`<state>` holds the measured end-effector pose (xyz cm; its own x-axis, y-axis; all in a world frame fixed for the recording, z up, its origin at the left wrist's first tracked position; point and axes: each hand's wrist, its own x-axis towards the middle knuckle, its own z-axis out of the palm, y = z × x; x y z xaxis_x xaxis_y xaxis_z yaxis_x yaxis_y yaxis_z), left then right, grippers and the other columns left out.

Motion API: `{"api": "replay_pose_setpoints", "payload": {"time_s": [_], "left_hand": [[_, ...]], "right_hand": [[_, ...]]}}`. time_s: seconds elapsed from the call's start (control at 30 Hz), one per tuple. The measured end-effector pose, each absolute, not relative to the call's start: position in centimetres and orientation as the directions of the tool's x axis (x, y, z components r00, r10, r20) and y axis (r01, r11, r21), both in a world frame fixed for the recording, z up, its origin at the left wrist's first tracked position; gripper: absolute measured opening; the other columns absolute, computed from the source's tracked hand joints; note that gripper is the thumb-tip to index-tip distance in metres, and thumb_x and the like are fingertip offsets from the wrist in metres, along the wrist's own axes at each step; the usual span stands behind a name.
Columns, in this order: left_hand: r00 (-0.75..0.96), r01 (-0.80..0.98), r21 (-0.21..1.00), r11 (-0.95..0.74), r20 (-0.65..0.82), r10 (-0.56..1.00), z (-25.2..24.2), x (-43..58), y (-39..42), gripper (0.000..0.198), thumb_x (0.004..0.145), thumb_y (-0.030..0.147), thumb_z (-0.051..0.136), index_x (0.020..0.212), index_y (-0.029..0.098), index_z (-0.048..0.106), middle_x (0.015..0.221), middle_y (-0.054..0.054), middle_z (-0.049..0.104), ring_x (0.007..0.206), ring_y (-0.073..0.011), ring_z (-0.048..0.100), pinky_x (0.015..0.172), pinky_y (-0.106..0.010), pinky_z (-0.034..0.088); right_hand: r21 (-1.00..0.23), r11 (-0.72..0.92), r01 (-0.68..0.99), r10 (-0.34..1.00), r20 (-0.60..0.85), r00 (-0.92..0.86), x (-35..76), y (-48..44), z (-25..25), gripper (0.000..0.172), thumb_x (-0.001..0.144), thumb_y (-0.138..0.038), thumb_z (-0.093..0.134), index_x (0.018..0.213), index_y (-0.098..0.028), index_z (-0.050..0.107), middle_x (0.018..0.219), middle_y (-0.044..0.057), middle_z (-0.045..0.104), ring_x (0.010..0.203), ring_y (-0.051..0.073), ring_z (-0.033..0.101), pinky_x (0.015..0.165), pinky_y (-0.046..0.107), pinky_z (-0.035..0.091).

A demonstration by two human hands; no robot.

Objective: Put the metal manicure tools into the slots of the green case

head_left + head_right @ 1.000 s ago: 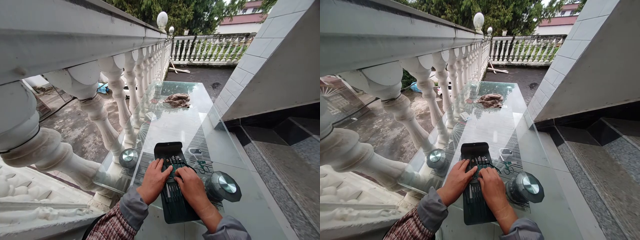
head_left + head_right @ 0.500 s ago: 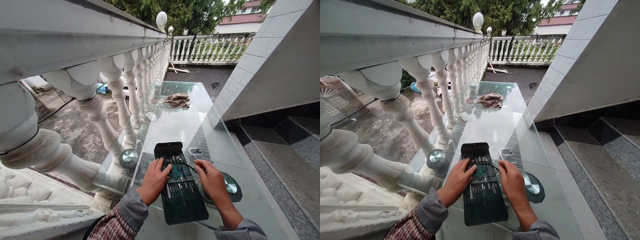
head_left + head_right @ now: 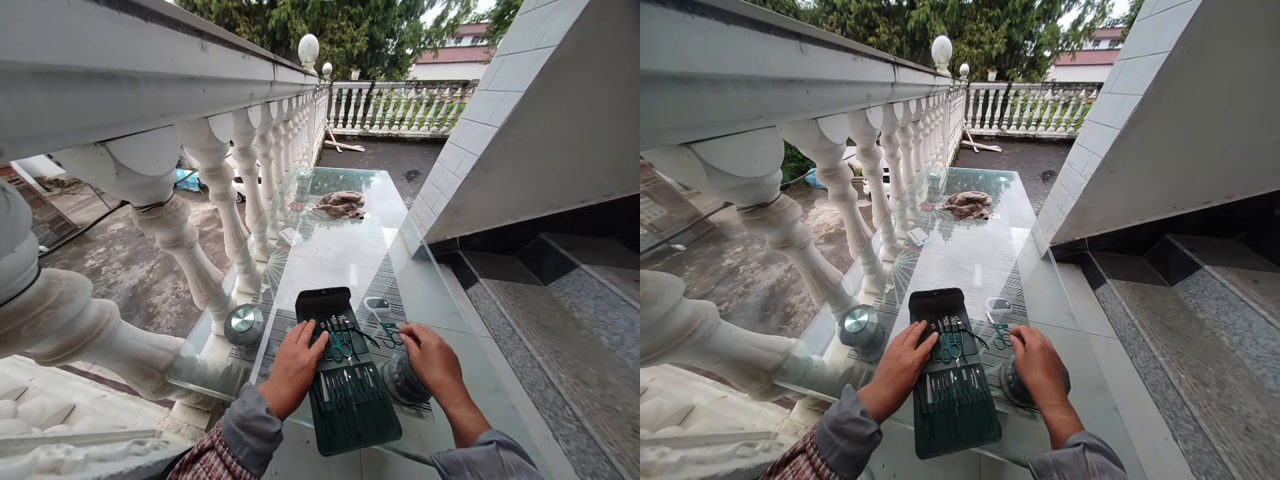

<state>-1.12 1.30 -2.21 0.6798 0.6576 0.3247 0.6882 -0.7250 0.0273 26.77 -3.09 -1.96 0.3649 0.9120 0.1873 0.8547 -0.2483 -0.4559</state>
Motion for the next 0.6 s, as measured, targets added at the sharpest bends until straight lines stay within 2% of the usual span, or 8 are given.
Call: {"api": "replay_pose_setpoints", "payload": {"time_s": [0.3, 0.5, 0.6], "left_hand": [[0.681, 0.699, 0.005, -0.715, 0.299, 0.668, -1.6, -1.4, 1.3, 0.041, 0.089, 0.010, 0.038, 0.129, 0.016, 0.046, 0.131, -0.016, 0.049, 0.121, -0.0247, 0.047, 0.098, -0.041, 0.042], [0.675, 0.708, -0.028, -0.706, 0.322, 0.664, -1.5, -1.5, 1.5, 0.044, 0.086, 0.005, 0.038, 0.128, 0.013, 0.048, 0.128, -0.017, 0.051, 0.119, -0.0251, 0.049, 0.098, -0.040, 0.042], [0.666, 0.716, -0.033, -0.697, 0.330, 0.669, -1.5, -1.7, 1.5, 0.044, 0.086, 0.004, 0.036, 0.128, 0.013, 0.048, 0.128, -0.016, 0.052, 0.120, -0.0249, 0.048, 0.098, -0.040, 0.043]], "right_hand": [[-0.304, -0.171, 0.937, 0.942, 0.227, 0.246, 25.7, -3.0, -1.7, 0.016, 0.085, -0.026, 0.044, 0.079, -0.021, 0.059, 0.082, 0.005, 0.061, 0.084, 0.021, 0.053, 0.069, 0.030, 0.036], [-0.198, -0.240, 0.950, 0.955, 0.129, 0.268, 25.1, -3.2, -1.3, 0.018, 0.085, -0.028, 0.048, 0.072, -0.021, 0.058, 0.080, 0.005, 0.061, 0.085, 0.023, 0.052, 0.068, 0.030, 0.034], [-0.138, -0.224, 0.965, 0.966, 0.097, 0.238, 25.0, -3.3, -1.1, 0.017, 0.086, -0.025, 0.047, 0.074, -0.021, 0.058, 0.082, 0.005, 0.061, 0.084, 0.023, 0.053, 0.068, 0.031, 0.034]]}}
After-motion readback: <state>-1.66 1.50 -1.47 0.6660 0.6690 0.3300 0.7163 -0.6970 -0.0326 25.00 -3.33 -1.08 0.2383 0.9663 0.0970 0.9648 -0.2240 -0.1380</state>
